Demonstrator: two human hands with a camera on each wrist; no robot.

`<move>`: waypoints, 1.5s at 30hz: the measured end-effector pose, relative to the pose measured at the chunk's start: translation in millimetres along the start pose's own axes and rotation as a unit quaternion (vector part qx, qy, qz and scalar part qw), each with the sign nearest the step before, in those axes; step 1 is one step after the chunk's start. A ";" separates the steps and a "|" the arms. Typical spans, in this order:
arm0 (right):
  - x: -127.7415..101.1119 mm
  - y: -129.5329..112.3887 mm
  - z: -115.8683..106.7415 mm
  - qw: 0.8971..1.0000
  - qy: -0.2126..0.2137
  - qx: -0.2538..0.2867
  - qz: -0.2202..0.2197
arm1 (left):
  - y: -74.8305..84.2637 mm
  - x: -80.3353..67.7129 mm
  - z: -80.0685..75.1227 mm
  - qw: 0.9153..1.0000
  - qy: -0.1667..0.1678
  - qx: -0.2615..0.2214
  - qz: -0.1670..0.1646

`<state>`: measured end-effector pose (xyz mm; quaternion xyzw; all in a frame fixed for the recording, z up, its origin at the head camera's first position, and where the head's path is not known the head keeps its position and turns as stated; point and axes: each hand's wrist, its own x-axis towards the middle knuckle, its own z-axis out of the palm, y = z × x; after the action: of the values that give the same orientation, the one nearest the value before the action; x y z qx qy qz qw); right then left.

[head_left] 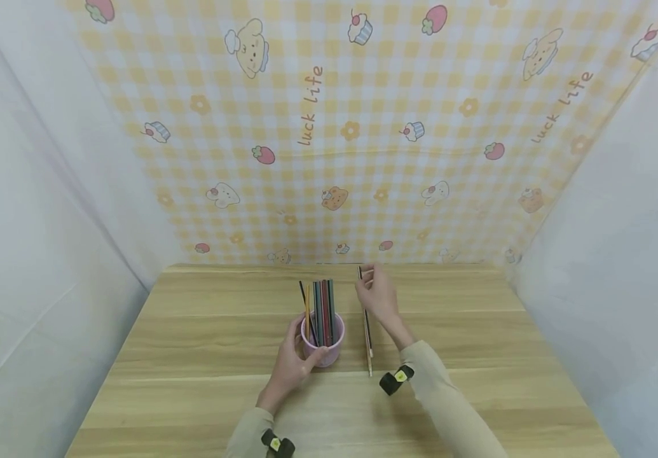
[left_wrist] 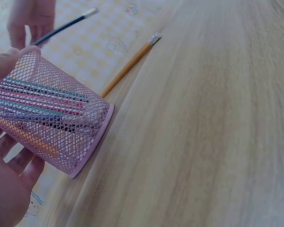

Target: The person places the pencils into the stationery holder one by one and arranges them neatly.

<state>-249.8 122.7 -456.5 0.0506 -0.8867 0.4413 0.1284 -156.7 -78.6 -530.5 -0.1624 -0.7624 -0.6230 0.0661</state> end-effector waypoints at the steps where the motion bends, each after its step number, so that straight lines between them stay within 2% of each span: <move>1: 0.7 -3.9 -1.6 1.000 0.006 0.006 -0.007 | -0.5 0.4 0.1 1.000 0.000 -0.001 -0.002; 6: 2.8 -21.7 -8.9 0.999 0.022 0.031 -0.020 | -2.4 2.0 0.9 1.000 0.000 -0.002 -0.008; 13: 5.2 -43.5 -12.6 0.997 0.017 0.072 -0.031 | -3.3 1.1 1.9 1.000 0.002 -0.005 -0.004; 19: 8.0 -58.9 -6.3 0.992 0.020 0.093 -0.081 | -5.6 -0.7 1.5 1.000 0.006 -0.007 -0.010; 26: 7.6 -68.1 5.8 0.987 0.021 0.119 -0.107 | -5.5 -0.4 1.2 1.000 0.002 -0.008 -0.009; 31: 3.6 -69.8 15.3 0.984 0.008 0.122 -0.126 | -3.6 1.3 1.0 1.000 0.004 -0.003 0.004; 36: -3.5 -71.5 24.8 0.983 -0.002 0.108 -0.150 | -2.4 0.9 0.6 1.000 0.003 0.003 0.000; 42: -9.7 -69.4 37.7 0.979 -0.008 0.087 -0.183 | -1.1 0.2 0.5 1.000 0.001 0.006 0.012; 45: -12.9 -65.3 43.7 0.981 -0.026 0.079 -0.175 | -1.7 0.4 0.4 1.000 0.000 0.006 0.015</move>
<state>-232.1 48.1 -435.0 0.2258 -0.8295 0.4795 0.1763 -157.5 -78.4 -532.0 -0.1736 -0.7637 -0.6171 0.0766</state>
